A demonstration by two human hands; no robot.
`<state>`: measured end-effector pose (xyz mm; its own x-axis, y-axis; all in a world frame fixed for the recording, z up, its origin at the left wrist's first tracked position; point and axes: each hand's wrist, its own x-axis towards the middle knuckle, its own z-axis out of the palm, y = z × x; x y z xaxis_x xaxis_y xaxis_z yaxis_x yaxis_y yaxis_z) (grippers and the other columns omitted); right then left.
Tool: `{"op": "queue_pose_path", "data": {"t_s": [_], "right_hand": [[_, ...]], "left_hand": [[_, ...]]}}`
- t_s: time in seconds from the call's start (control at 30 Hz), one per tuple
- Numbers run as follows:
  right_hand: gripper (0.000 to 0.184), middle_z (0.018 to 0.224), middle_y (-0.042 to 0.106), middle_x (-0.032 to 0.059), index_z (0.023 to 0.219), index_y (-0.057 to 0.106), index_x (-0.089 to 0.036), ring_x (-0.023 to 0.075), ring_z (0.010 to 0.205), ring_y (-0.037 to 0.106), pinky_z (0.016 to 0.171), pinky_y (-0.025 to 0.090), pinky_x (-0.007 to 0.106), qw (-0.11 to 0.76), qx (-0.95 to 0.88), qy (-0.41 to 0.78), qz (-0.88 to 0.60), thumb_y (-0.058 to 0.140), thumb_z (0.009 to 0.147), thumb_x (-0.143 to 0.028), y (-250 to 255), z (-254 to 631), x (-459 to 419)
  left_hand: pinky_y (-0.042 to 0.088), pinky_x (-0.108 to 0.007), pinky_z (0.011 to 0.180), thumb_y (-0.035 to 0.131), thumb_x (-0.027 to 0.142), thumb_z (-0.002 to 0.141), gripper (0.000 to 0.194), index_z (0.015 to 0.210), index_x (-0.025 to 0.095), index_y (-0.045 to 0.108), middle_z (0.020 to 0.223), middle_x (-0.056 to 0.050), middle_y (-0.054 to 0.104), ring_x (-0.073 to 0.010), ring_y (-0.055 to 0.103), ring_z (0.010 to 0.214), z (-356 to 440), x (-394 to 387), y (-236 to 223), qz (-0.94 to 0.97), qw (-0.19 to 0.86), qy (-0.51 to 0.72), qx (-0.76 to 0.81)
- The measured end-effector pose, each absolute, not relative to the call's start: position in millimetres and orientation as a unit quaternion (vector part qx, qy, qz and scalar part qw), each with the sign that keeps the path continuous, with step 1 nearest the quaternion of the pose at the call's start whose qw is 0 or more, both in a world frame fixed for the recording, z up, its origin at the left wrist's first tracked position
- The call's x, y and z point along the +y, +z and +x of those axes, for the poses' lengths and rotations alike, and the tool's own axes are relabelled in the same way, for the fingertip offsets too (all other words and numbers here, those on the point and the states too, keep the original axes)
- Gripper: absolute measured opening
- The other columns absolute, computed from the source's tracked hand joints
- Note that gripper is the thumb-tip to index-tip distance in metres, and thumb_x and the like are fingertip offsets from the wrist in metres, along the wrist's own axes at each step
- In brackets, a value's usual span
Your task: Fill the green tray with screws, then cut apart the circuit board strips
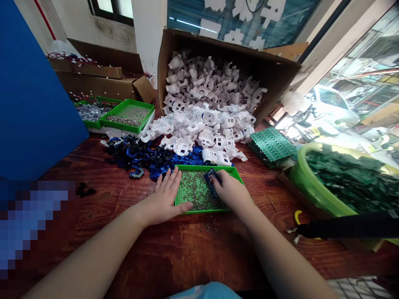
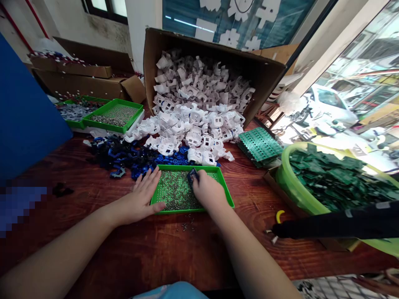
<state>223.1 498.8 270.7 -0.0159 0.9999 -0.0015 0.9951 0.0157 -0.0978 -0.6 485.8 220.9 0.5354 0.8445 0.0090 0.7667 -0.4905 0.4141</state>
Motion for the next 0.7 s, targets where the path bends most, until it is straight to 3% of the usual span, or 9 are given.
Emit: {"op": "queue_pose_path", "data": {"t_s": [0.23, 0.4, 0.7], "right_hand": [[0.018, 0.087, 0.063, 0.0067, 0.099, 0.049, -0.019, 0.0245, 0.076, 0.061, 0.049, 0.031, 0.026, -0.004, -0.644, -0.030, -0.764, 0.038, 0.093, -0.032, 274, 272, 488], [0.011, 0.076, 0.062, 0.0040, 0.093, 0.047, -0.020, 0.0218, 0.068, 0.060, 0.047, 0.028, 0.025, -0.025, -0.692, -0.032, -0.721, 0.039, 0.092, -0.027, 270, 251, 469], [0.010, 0.083, 0.063, 0.0014, 0.098, 0.045, -0.021, 0.0210, 0.070, 0.061, 0.051, 0.034, 0.025, 0.066, -0.770, 0.017, -0.635, 0.041, 0.092, -0.028, 273, 186, 472]], "left_hand": [[0.003, -0.055, 0.105, 0.036, 0.079, 0.066, 0.110, 0.137, 0.018, -0.021, 0.145, -0.012, -0.018, -0.0363, -0.012, 0.131, -2, 488, 217, 0.865, 0.169, 0.100, 0.462], [0.003, -0.054, 0.105, 0.034, 0.078, 0.067, 0.108, 0.138, 0.016, -0.018, 0.145, -0.012, -0.017, -0.0357, -0.013, 0.131, 1, 486, 223, 0.858, 0.185, 0.082, 0.472], [0.004, -0.050, 0.106, 0.029, 0.074, 0.074, 0.099, 0.140, 0.012, -0.011, 0.147, -0.012, -0.011, -0.0324, -0.011, 0.133, 2, 484, 222, 0.854, 0.173, 0.095, 0.482]]}}
